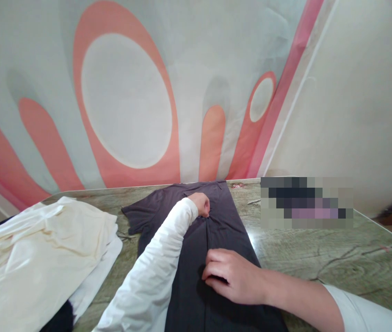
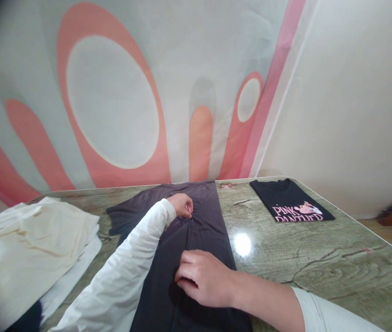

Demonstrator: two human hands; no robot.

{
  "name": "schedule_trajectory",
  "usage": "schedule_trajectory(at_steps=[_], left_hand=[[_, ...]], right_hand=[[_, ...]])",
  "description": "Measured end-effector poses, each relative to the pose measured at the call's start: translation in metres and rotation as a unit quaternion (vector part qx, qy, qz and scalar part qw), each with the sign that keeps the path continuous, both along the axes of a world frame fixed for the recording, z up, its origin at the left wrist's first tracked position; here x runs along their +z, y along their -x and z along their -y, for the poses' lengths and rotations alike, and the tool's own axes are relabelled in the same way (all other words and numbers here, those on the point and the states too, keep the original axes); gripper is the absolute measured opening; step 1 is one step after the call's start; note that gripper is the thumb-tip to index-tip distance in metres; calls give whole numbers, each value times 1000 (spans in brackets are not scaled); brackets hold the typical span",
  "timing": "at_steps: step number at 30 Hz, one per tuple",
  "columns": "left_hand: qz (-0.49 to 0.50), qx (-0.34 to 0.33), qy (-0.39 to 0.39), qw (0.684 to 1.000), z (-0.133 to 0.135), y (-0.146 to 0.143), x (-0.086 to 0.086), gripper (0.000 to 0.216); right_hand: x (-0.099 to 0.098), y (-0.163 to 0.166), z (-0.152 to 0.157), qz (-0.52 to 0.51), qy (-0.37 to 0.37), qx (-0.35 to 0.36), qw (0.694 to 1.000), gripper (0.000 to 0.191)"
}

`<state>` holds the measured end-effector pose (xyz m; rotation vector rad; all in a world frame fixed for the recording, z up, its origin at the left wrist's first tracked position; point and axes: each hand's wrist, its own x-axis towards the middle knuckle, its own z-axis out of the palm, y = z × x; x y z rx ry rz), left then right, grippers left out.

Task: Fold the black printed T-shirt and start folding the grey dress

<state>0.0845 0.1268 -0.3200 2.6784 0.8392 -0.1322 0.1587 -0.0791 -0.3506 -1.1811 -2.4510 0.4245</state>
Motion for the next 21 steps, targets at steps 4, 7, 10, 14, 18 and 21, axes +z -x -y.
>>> schedule_trajectory(at_steps=[4, 7, 10, 14, 18, 21], left_hand=[[-10, 3, -12, 1000, -3, 1, -4, 20], [-14, -4, -10, 1000, -5, 3, -5, 24], [-17, -13, -12, 1000, -7, 3, -6, 28], [-19, -18, -15, 1000, -8, 3, -8, 29], [-19, -18, -16, 1000, -8, 2, -8, 28], [-21, -20, -14, 999, -8, 3, -8, 28]], right_hand=[[2, 5, 9, 40, -27, 82, 995, 16], [4, 8, 13, 65, -60, 145, 986, 14], [12, 11, 17, 86, -95, 182, 975, 12], [23, 16, 23, 126, -169, 202, 956, 18], [18, 22, 27, 160, -222, 225, 935, 15], [6, 25, 28, 153, -255, 243, 923, 10]])
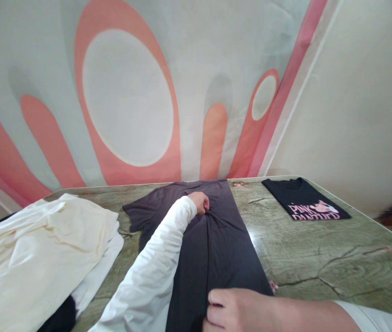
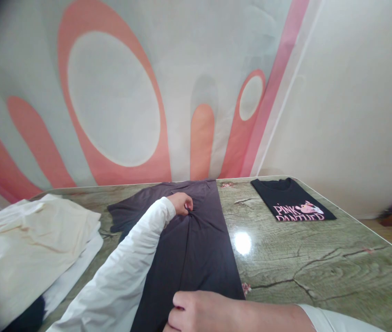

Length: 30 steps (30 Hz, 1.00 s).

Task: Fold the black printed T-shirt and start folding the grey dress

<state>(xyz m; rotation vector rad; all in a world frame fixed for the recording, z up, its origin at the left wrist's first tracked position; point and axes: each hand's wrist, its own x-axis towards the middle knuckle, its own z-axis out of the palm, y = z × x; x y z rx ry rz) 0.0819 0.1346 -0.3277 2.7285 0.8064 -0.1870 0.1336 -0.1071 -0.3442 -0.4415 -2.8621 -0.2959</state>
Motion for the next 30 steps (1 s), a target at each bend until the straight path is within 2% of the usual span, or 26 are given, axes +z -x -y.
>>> schedule_trajectory(at_steps=[4, 9, 13, 17, 19, 21, 23, 25, 27, 30], left_hand=[[-4, 0, 3, 1000, 0, 1, 1, 28], [-1, -1, 0, 1000, -1, 0, 0, 27], [10, 1, -8, 1000, 0, 2, 3, 26], [-4, 7, 9, 1000, 1, 9, 11, 21], [-14, 13, 34, 999, 0, 12, 15, 22], [2, 28, 24, 999, 0, 12, 17, 24], [36, 52, -25, 998, 0, 7, 16, 23], [66, 69, -67, 993, 2, 0, 9, 26], [83, 70, -80, 991, 5, -7, -3, 33], [88, 66, -86, 990, 9, -13, -26, 47]], right_hand=[[-8, 2, 0, -25, -22, -6, 999, 15], [-8, 3, -1, -74, -5, -48, 996, 22], [-3, 3, 0, -63, 53, -62, 995, 27], [11, -5, -2, -66, 134, -74, 986, 12], [14, -17, -13, -128, 178, -134, 967, 11], [13, -38, -32, -207, 200, -235, 928, 15], [4, -66, -57, -275, 184, -334, 882, 19], [-10, -98, -82, -294, 135, -416, 850, 24], [-26, -126, -101, -268, 108, -463, 838, 32], [-45, -155, -115, -205, 121, -482, 843, 41]])
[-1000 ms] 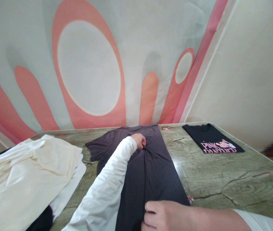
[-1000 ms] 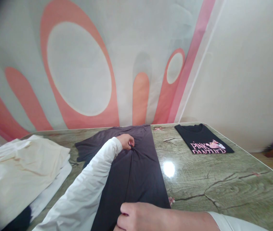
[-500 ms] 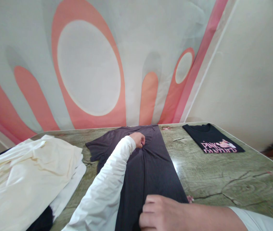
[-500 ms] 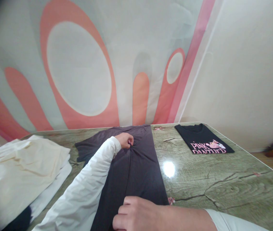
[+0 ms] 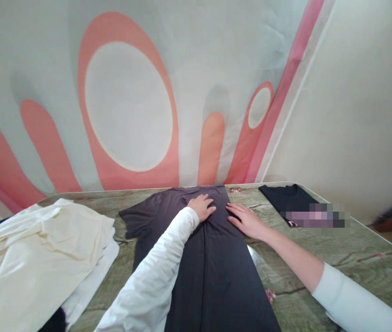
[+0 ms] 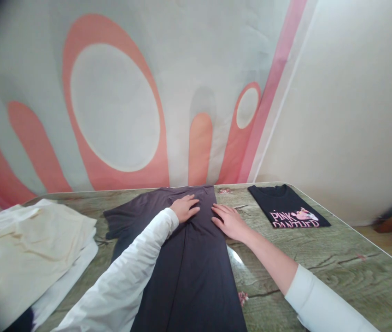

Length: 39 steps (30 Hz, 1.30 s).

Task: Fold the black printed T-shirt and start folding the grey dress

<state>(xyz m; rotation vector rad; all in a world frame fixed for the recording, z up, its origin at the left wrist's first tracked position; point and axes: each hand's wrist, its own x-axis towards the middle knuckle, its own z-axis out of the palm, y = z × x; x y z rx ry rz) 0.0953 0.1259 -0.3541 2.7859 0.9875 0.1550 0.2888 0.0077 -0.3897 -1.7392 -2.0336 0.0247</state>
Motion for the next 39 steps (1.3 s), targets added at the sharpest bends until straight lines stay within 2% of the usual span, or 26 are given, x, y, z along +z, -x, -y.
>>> schedule_trajectory(at_steps=[4, 7, 12, 16, 18, 22, 24, 27, 33, 39], left_hand=[[-14, 15, -24, 999, 1, 0, -25, 61], [-16, 18, -35, 999, 1, 1, -32, 64], [-6, 20, -31, 999, 0, 1, -32, 65], [24, 13, 14, 1000, -8, 2, -22, 58], [72, 47, 17, 996, -16, 7, -16, 44], [146, 250, -54, 956, -32, 23, -12, 29], [146, 312, -68, 937, -36, 30, -15, 29], [142, 323, -66, 933, -38, 35, -20, 24], [183, 283, -45, 940, -44, 32, -23, 9], [294, 317, 19, 902, -57, 32, -23, 10]], right_hand=[[-10, -23, -19, -7, 10, -40, 999, 37], [-9, -39, -53, -52, 3, -92, 994, 27], [-7, -53, -123, -85, -28, -124, 988, 28], [-16, -51, -154, -107, -34, -126, 986, 23], [-22, -51, -160, -118, -36, -130, 984, 20], [-29, -55, -163, -137, -44, -138, 980, 15], [-31, -57, -165, -147, -48, -138, 978, 14], [-33, -60, -167, -162, -47, -132, 977, 14], [-35, -65, -177, -189, -35, -124, 974, 13], [-39, -68, -189, -215, -22, -153, 964, 13]])
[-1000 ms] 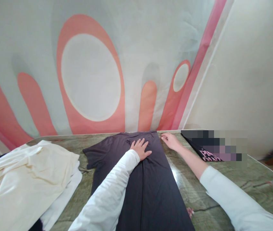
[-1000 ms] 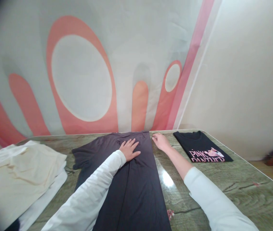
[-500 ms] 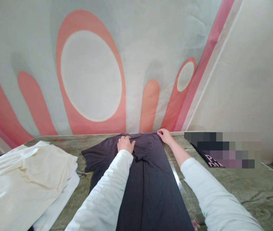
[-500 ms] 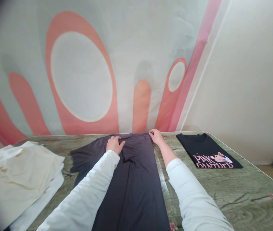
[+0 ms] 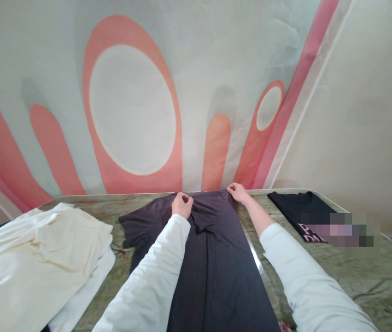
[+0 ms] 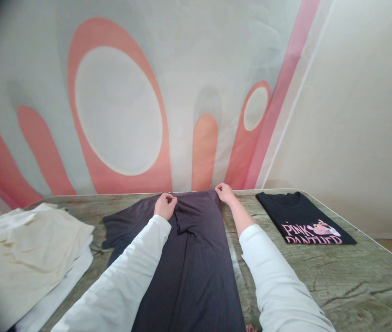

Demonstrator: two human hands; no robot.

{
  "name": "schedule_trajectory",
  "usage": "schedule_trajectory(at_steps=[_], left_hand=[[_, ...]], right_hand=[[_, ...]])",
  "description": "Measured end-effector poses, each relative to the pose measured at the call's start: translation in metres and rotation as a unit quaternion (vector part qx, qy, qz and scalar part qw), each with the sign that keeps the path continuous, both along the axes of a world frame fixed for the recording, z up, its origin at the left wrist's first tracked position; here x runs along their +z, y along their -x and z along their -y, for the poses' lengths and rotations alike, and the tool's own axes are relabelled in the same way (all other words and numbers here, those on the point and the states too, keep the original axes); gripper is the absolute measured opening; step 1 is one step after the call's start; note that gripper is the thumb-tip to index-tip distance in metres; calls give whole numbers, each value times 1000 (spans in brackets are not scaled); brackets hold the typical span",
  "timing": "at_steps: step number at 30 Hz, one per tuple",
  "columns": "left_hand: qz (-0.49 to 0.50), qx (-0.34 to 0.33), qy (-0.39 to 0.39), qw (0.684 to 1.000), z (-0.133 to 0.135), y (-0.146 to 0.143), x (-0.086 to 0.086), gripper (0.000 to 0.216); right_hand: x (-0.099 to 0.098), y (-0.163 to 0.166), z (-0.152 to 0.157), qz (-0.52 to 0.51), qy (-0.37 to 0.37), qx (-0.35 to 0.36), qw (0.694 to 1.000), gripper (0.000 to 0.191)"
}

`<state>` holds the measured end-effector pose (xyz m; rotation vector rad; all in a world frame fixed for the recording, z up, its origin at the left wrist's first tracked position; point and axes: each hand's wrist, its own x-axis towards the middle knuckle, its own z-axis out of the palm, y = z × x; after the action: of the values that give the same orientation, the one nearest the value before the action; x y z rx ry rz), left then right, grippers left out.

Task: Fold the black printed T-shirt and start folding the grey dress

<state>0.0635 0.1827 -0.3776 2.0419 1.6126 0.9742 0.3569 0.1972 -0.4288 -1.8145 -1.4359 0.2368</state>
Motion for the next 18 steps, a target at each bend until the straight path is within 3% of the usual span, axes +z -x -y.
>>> schedule_trajectory(at_steps=[11, 18], left_hand=[[-42, -24, -41, 998, 1, 6, -4, 8], [-72, -43, -73, 994, 1, 1, -7, 7]], right_hand=[[0, 5, 3, 35, 4, -58, 998, 10], [6, 10, 13, 64, -7, -73, 995, 21]])
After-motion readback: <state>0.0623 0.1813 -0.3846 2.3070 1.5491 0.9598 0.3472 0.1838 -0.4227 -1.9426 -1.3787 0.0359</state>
